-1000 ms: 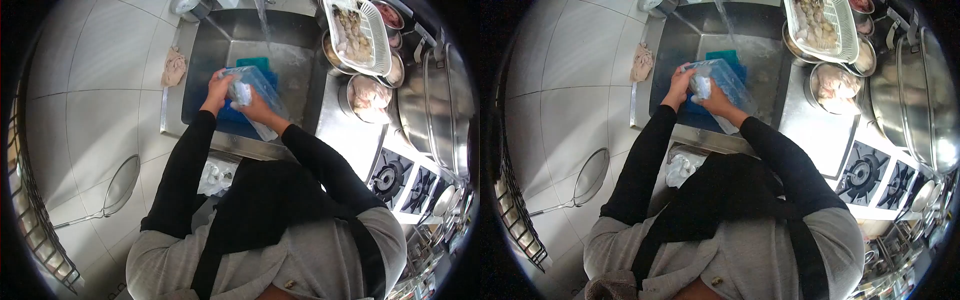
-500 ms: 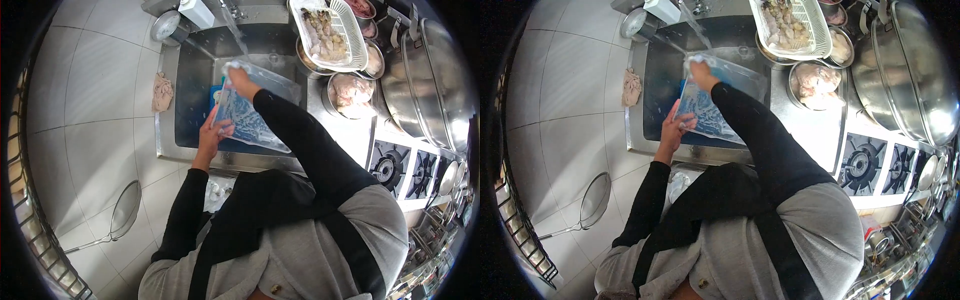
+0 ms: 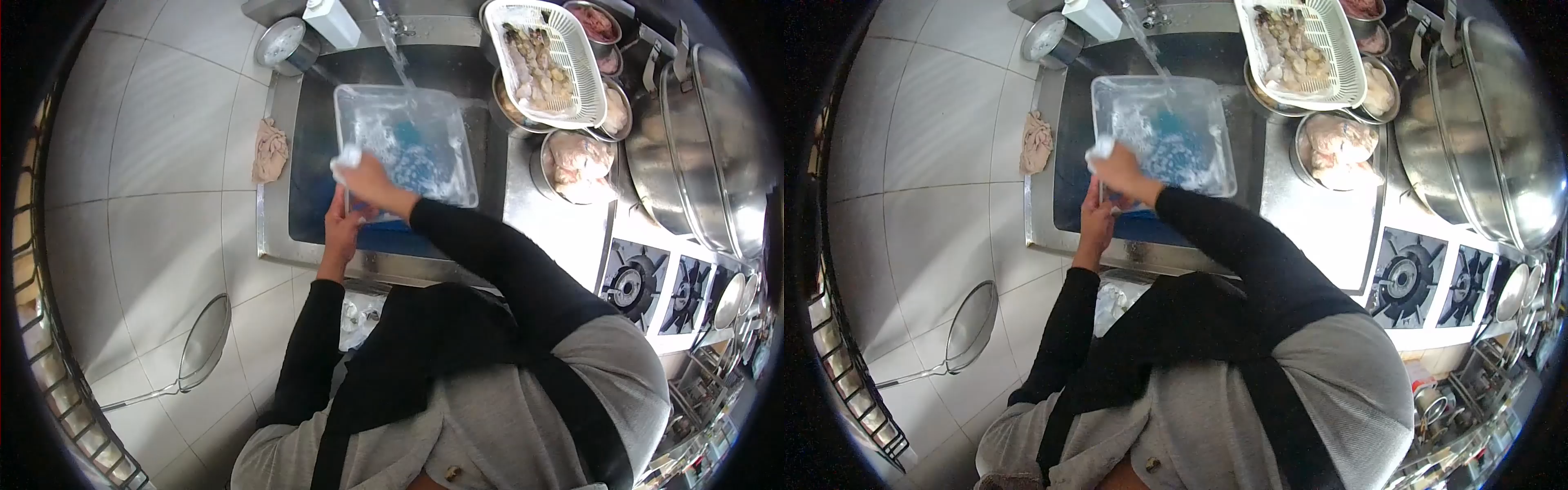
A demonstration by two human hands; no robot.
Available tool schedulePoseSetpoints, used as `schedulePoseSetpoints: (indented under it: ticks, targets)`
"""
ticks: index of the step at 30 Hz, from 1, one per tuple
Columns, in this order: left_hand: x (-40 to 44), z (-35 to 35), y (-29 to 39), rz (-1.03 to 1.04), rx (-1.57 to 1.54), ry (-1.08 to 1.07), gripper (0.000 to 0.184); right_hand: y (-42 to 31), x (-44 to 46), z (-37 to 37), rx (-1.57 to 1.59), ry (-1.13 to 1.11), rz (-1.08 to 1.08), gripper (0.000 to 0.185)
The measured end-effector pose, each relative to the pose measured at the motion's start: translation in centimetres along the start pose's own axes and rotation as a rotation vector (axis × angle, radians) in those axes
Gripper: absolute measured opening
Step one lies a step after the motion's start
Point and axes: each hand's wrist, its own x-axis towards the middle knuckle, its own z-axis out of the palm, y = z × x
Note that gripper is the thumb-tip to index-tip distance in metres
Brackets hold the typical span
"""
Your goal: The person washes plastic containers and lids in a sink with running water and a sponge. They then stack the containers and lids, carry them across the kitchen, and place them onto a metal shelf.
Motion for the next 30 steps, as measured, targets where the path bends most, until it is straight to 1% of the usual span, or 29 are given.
schedulePoseSetpoints:
  ticks: [1,2,4,5,7,9,10,12,15,18,20,21,22,24,27,29,30]
  targets:
    - [0.1,-0.6,-0.2,0.044,-0.013,0.020,0.077,0.9,-1.5,1.0,-0.050,0.035,-0.021,0.035]
    - [0.0,-1.2,-0.3,0.050,0.069,-0.029,0.074,1.5,-0.8,1.0,-0.095,0.028,0.045,0.035]
    - [-0.7,-0.7,0.1,-0.006,0.069,-0.039,0.076,2.6,2.4,0.4,-0.176,0.030,0.184,0.036]
    - [-1.3,-0.2,0.5,-0.042,0.074,-0.047,0.077,0.6,3.9,-1.1,-0.004,-0.037,0.166,0.038]
    - [-1.6,0.8,0.0,-0.023,0.163,-0.058,0.076,0.5,7.5,-2.0,0.066,0.108,0.146,0.035]
    - [-2.0,1.1,-1.1,-0.014,0.203,-0.066,0.077,0.5,8.6,-2.1,0.191,0.227,0.148,0.034]
    - [-1.6,0.8,-1.8,-0.007,0.205,-0.074,0.078,1.2,7.9,-1.9,0.165,0.175,0.217,0.032]
    - [-0.4,0.6,-1.7,0.032,0.153,-0.045,0.078,3.6,2.7,0.0,0.053,0.118,0.119,0.035]
    - [0.0,-0.8,-1.6,0.063,0.294,-0.050,0.076,4.8,-0.5,0.0,0.056,0.033,0.147,0.038]
    - [-0.5,0.8,-2.0,0.075,0.367,-0.055,0.072,2.6,3.8,-2.7,-0.109,0.172,0.217,0.041]
    - [0.1,1.8,-1.5,0.033,0.267,-0.066,0.072,1.9,4.6,-2.5,0.025,0.174,0.169,0.042]
    - [-0.1,2.0,-1.5,0.003,0.215,-0.066,0.072,1.8,4.2,-2.4,0.089,0.169,0.154,0.042]
    - [0.4,1.8,-1.4,0.046,0.257,-0.053,0.073,1.3,2.2,-2.5,-0.007,0.081,0.259,0.044]
    - [1.5,0.8,-1.1,0.133,0.345,-0.022,0.076,3.1,0.9,-1.5,-0.046,0.013,0.297,0.035]
    - [1.1,-0.1,-1.7,-0.054,0.431,-0.007,0.078,8.0,2.9,-0.7,-0.077,0.026,0.199,0.045]
    - [-0.5,1.3,-2.5,0.083,0.359,-0.006,0.076,3.6,4.6,-3.0,-0.062,0.075,0.142,0.044]
    - [-0.8,1.9,-2.7,0.157,0.323,-0.007,0.075,2.0,6.0,-3.5,0.008,0.090,0.166,0.042]
